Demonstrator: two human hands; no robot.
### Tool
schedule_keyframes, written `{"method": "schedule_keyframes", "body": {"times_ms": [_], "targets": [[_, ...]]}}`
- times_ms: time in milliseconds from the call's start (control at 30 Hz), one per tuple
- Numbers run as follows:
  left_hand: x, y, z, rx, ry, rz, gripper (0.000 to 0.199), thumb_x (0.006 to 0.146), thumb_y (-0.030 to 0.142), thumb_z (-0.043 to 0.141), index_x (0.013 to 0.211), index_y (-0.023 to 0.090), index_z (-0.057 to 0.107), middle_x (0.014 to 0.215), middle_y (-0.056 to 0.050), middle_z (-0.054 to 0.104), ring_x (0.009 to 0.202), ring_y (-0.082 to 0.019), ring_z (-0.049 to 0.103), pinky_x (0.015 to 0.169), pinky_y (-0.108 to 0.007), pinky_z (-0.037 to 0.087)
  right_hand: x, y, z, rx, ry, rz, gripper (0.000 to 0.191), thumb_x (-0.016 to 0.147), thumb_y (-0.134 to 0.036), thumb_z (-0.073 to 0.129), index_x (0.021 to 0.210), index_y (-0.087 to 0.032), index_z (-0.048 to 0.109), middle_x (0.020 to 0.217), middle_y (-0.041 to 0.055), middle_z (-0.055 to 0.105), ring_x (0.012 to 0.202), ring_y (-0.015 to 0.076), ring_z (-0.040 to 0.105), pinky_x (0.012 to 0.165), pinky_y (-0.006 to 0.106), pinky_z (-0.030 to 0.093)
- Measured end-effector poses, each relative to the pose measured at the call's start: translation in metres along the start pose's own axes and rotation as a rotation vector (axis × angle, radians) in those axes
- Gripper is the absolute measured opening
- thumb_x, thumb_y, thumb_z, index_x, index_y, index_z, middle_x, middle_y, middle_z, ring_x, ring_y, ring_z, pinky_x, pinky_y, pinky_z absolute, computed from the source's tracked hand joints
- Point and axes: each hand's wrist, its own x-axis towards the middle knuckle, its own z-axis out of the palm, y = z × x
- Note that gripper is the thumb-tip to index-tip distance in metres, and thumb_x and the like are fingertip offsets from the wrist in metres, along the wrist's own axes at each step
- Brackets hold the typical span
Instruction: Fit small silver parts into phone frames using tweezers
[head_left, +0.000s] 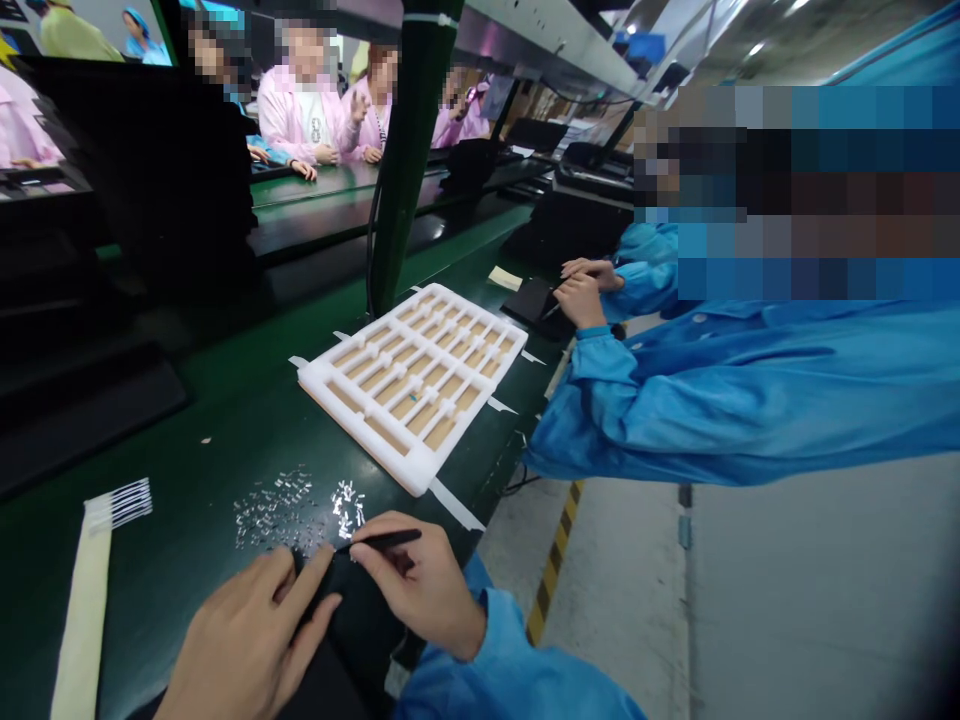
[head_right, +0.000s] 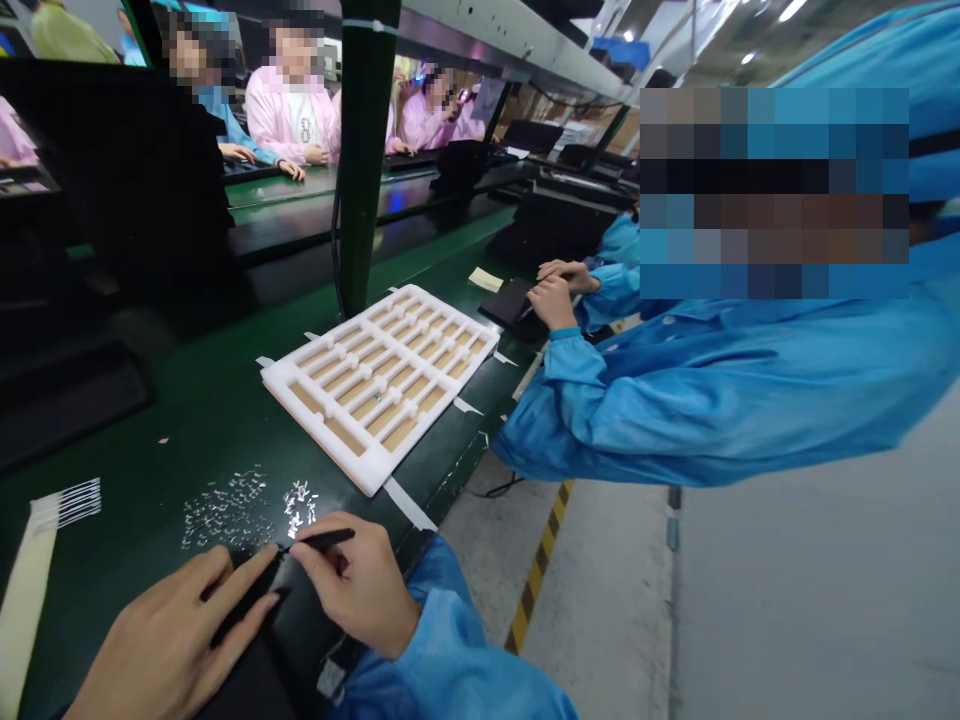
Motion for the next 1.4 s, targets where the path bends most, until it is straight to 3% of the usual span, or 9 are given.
{"method": "schedule_keyframes", "body": {"times_ms": [200,433,600,800,1100,1267,1400], "targets": [[0.004,-0.002,0.0,-0.031,-0.028,0.029,0.04,0.116,0.04,0.037,0.124,0.024,0.073,0.082,0.001,0.06,0.061,-0.012,0.066,0.058,-0.028,0.046,0.014,0.005,0.002,0.195,-0.105,0.322,0.018,0.09,-0.032,0.08,0.091,-0.015,0.082,0.073,0.0045,0.077,0.059,0.0161,0.068,0.054,0.024,0.05],[0.003,-0.001,0.001,0.006,-0.016,0.043,0.044,0.116,0.04,0.036,0.123,0.022,0.075,0.081,0.001,0.06,0.059,-0.013,0.065,0.057,-0.029,0.046,0.014,0.005,0.0,0.218,-0.076,0.373,0.022,0.087,-0.035,0.08,0.091,-0.013,0.082,0.068,0.0034,0.073,0.054,0.0137,0.06,0.05,0.023,0.042],[0.001,-0.002,0.003,0.017,-0.037,0.04,0.043,0.115,0.041,0.036,0.126,0.023,0.074,0.082,0.0,0.061,0.061,-0.013,0.065,0.059,-0.03,0.046,-0.003,0.001,-0.01,0.117,0.031,0.209,0.019,0.093,-0.032,0.076,0.093,-0.014,0.084,0.084,0.0097,0.079,0.061,0.0163,0.067,0.053,0.025,0.048],[-0.003,-0.001,0.003,0.035,-0.074,0.036,0.04,0.115,0.04,0.039,0.131,0.023,0.071,0.084,0.001,0.061,0.063,-0.013,0.066,0.06,-0.029,0.047,-0.014,-0.002,-0.019,0.0,0.036,0.006,0.011,0.095,-0.023,0.075,0.096,-0.016,0.084,0.084,0.0094,0.079,0.056,0.0144,0.064,0.048,0.024,0.047],[-0.001,0.002,0.003,0.04,0.001,0.015,0.041,0.116,0.037,0.035,0.139,0.019,0.064,0.086,0.0,0.062,0.065,-0.014,0.066,0.064,-0.03,0.045,-0.011,-0.001,-0.015,-0.011,-0.029,-0.109,0.011,0.096,-0.017,0.074,0.102,-0.016,0.083,0.092,0.0109,0.081,0.067,0.0167,0.072,0.055,0.023,0.054],[0.0,0.003,0.001,0.025,0.009,0.017,0.04,0.116,0.037,0.034,0.136,0.018,0.064,0.086,0.0,0.063,0.065,-0.014,0.066,0.064,-0.03,0.045,-0.012,-0.001,-0.018,0.001,0.029,-0.12,0.01,0.096,-0.017,0.074,0.102,-0.017,0.083,0.091,0.01,0.081,0.072,0.0183,0.076,0.06,0.024,0.058],[0.001,0.002,0.002,0.042,-0.002,0.014,0.04,0.116,0.038,0.035,0.135,0.018,0.065,0.087,0.0,0.064,0.067,-0.015,0.068,0.066,-0.031,0.046,-0.012,0.0,-0.02,0.002,0.003,-0.079,0.01,0.097,-0.018,0.075,0.103,-0.019,0.083,0.095,0.0101,0.082,0.078,0.0204,0.078,0.07,0.028,0.063]]}}
